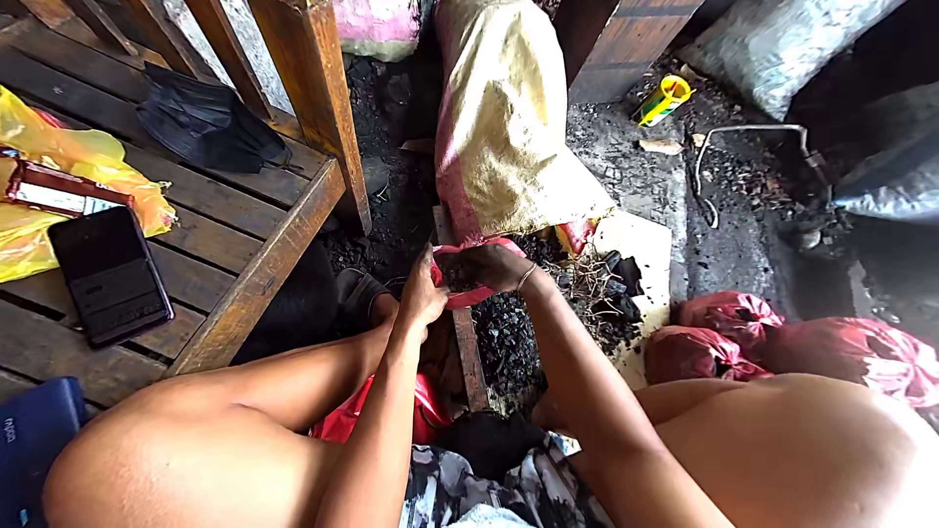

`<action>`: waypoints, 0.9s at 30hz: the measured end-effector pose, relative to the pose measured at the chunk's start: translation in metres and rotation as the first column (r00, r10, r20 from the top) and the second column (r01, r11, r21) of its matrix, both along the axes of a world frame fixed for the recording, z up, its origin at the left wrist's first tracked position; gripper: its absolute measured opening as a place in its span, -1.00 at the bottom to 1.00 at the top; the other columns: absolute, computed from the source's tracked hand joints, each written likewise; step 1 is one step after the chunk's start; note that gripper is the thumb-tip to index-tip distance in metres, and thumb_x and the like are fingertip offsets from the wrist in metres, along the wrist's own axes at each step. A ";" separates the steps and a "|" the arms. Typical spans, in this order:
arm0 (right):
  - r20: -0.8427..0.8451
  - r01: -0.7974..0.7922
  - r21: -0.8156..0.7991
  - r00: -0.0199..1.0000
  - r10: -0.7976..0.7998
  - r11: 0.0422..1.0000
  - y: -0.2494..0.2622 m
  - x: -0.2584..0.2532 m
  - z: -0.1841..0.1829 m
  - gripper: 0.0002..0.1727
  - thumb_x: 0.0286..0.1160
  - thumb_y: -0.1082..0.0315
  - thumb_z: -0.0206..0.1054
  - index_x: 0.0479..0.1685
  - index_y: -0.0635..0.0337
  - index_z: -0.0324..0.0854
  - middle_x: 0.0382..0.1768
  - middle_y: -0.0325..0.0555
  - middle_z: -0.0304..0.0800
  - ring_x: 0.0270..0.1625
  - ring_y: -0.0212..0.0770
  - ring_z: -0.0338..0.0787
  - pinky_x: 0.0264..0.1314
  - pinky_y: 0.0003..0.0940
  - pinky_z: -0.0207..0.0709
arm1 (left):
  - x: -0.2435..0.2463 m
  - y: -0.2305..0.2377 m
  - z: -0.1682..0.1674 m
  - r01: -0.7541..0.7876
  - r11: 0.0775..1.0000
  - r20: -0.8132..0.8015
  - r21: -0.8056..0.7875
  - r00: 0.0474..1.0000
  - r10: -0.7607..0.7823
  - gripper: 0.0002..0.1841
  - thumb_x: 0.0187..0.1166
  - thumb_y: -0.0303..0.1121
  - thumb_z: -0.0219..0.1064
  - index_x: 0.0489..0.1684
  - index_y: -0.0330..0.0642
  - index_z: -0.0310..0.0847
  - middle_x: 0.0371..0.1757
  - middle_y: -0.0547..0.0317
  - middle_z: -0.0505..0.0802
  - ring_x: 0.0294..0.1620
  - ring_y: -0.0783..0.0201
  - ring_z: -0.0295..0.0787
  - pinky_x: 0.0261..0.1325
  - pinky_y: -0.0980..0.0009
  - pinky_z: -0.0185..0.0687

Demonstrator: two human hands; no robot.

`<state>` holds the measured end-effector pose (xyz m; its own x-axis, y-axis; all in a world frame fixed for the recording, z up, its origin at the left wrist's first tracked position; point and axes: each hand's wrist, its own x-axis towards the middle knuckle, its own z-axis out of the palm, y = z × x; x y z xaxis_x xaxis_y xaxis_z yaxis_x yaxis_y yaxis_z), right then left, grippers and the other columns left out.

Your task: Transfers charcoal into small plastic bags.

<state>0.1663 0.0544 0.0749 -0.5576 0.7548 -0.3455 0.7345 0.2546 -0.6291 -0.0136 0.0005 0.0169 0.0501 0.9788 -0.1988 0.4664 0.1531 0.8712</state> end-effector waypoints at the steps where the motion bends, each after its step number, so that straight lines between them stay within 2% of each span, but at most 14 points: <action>1: -0.098 0.017 -0.002 0.995 -0.018 1.000 0.000 0.007 0.006 -0.68 0.69 0.36 0.31 0.31 0.22 0.73 0.12 0.12 0.88 0.20 0.04 0.84 0.42 0.17 0.59 | 0.000 0.000 -0.001 -0.012 1.000 -0.012 -0.003 1.000 0.012 -0.01 0.35 -0.61 0.48 0.89 -0.22 -0.03 0.79 -0.20 0.34 0.78 -0.06 0.29 0.77 -0.04 0.24; 3: -0.312 0.188 -0.049 0.930 -0.193 0.981 0.002 0.034 0.004 -0.71 0.71 0.35 0.24 0.24 0.29 0.71 0.00 0.04 0.88 0.02 -0.12 0.87 0.20 -0.03 0.74 | 0.002 -0.001 -0.005 -0.068 0.998 -0.021 0.004 0.997 0.068 -0.03 0.38 -0.59 0.46 0.90 -0.18 -0.02 0.79 -0.19 0.35 0.76 -0.09 0.31 0.75 -0.10 0.26; 5: -0.408 0.478 -0.138 0.771 -0.490 0.867 0.003 0.069 -0.017 -0.74 0.74 0.30 0.25 0.11 0.31 0.70 -0.12 0.02 0.90 -0.13 -0.16 0.91 -0.02 -0.12 0.83 | 0.006 -0.001 -0.006 -0.131 0.991 -0.031 0.023 0.991 0.132 -0.04 0.37 -0.61 0.44 0.90 -0.18 -0.01 0.76 -0.21 0.39 0.74 -0.12 0.34 0.72 -0.13 0.28; 6: -0.360 0.616 -0.127 0.702 -0.614 0.778 0.004 0.087 -0.035 -0.74 0.72 0.28 0.26 0.08 0.31 0.70 -0.16 0.05 0.88 -0.17 -0.12 0.89 -0.05 -0.07 0.81 | 0.008 -0.001 -0.006 -0.149 0.988 -0.038 0.028 0.988 0.150 -0.04 0.37 -0.61 0.43 0.90 -0.18 -0.01 0.76 -0.22 0.40 0.73 -0.12 0.35 0.72 -0.13 0.30; 7: -0.251 0.711 -0.096 0.660 -0.708 0.696 0.003 0.104 -0.056 -0.70 0.70 0.26 0.27 0.10 0.33 0.72 -0.10 0.15 0.85 -0.09 0.02 0.86 0.07 0.10 0.73 | 0.009 -0.001 -0.006 -0.158 0.987 -0.045 0.032 0.986 0.159 -0.04 0.37 -0.61 0.43 0.90 -0.18 -0.02 0.76 -0.22 0.40 0.73 -0.13 0.36 0.71 -0.13 0.30; 9: 0.041 0.781 -0.039 0.625 -0.780 0.624 -0.002 0.122 -0.101 -0.66 0.64 0.20 0.30 0.10 0.28 0.77 -0.01 0.28 0.87 0.09 0.24 0.85 0.26 0.37 0.61 | 0.011 0.000 -0.003 -0.164 0.986 -0.066 0.034 0.984 0.166 -0.04 0.38 -0.60 0.43 0.90 -0.18 -0.02 0.74 -0.24 0.41 0.71 -0.13 0.38 0.69 -0.12 0.32; 11: 0.223 0.758 -0.090 0.647 -0.729 0.646 -0.013 0.105 -0.130 -0.63 0.64 0.18 0.33 0.19 0.27 0.76 0.12 0.31 0.83 0.25 0.29 0.78 0.39 0.37 0.51 | 0.010 -0.002 0.000 -0.168 0.985 -0.078 0.031 0.982 0.170 -0.06 0.40 -0.60 0.42 0.89 -0.19 0.00 0.74 -0.24 0.42 0.70 -0.13 0.40 0.69 -0.11 0.33; 13: 0.299 0.693 -0.101 0.705 -0.643 0.714 -0.025 0.074 -0.141 -0.52 0.63 0.18 0.37 0.43 0.26 0.64 0.34 0.34 0.74 0.46 0.30 0.68 0.54 0.31 0.44 | 0.006 -0.005 0.000 -0.169 0.985 -0.078 0.024 0.982 0.170 -0.07 0.40 -0.60 0.42 0.89 -0.18 0.01 0.74 -0.22 0.42 0.70 -0.12 0.40 0.69 -0.10 0.33; 15: 0.313 0.656 -0.061 0.728 -0.610 0.752 -0.036 0.056 -0.157 -0.28 0.54 0.17 0.43 0.68 0.27 0.40 0.63 0.38 0.44 0.67 0.33 0.47 0.68 0.26 0.34 | 0.004 -0.005 -0.002 -0.174 0.985 -0.073 0.013 0.982 0.174 -0.06 0.38 -0.61 0.41 0.89 -0.17 0.02 0.74 -0.21 0.42 0.70 -0.10 0.40 0.68 -0.09 0.34; 16: 0.315 0.641 -0.043 0.737 -0.599 0.766 -0.040 0.050 -0.165 -0.21 0.50 0.16 0.45 0.73 0.28 0.33 0.74 0.38 0.27 0.76 0.35 0.32 0.73 0.25 0.28 | 0.003 -0.005 -0.002 -0.172 0.985 -0.072 0.007 0.982 0.172 -0.06 0.37 -0.61 0.41 0.89 -0.16 0.02 0.75 -0.19 0.41 0.71 -0.09 0.40 0.69 -0.08 0.34; 18: 0.355 0.589 -0.032 0.762 -0.542 0.807 -0.041 0.043 -0.181 -0.17 0.47 0.11 0.45 0.74 0.29 0.32 0.84 0.33 0.07 0.86 0.35 0.10 0.77 0.29 0.18 | 0.002 -0.005 -0.001 -0.165 0.986 -0.067 0.002 0.984 0.165 -0.05 0.36 -0.62 0.41 0.89 -0.17 0.01 0.76 -0.19 0.39 0.72 -0.08 0.38 0.70 -0.07 0.32; 19: 0.378 0.559 -0.051 0.778 -0.502 0.827 -0.039 0.040 -0.186 -0.17 0.50 0.05 0.42 0.75 0.28 0.31 0.85 0.34 0.05 0.88 0.36 0.02 0.79 0.33 0.11 | 0.002 -0.004 0.000 -0.162 0.987 -0.058 0.002 0.985 0.161 -0.05 0.36 -0.63 0.41 0.89 -0.18 0.01 0.76 -0.21 0.40 0.72 -0.08 0.38 0.70 -0.05 0.33; 23: 0.402 0.508 -0.104 0.808 -0.431 0.855 -0.030 0.027 -0.190 -0.28 0.63 0.01 0.31 0.70 0.22 0.41 0.76 0.30 0.28 0.86 0.36 0.10 0.77 0.40 0.08 | 0.004 -0.003 0.008 -0.141 0.990 -0.046 -0.013 0.989 0.141 -0.05 0.36 -0.64 0.41 0.89 -0.21 0.00 0.76 -0.21 0.39 0.73 -0.05 0.37 0.72 -0.01 0.30; 27: 0.434 0.486 -0.126 0.811 -0.392 0.865 -0.033 0.016 -0.181 -0.40 0.73 0.06 0.25 0.56 0.33 0.53 0.60 0.40 0.49 0.71 0.36 0.40 0.69 0.33 0.24 | 0.004 -0.001 0.005 -0.131 0.991 -0.018 -0.028 0.991 0.131 -0.03 0.35 -0.64 0.41 0.90 -0.18 -0.02 0.78 -0.16 0.38 0.74 -0.03 0.35 0.73 -0.01 0.30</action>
<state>0.1820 0.0211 -0.1060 0.0269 0.7637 -0.6451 0.9243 -0.2648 -0.2749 -0.0096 -0.0002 0.0218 -0.0813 0.9705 -0.2271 0.4544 0.2389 0.8581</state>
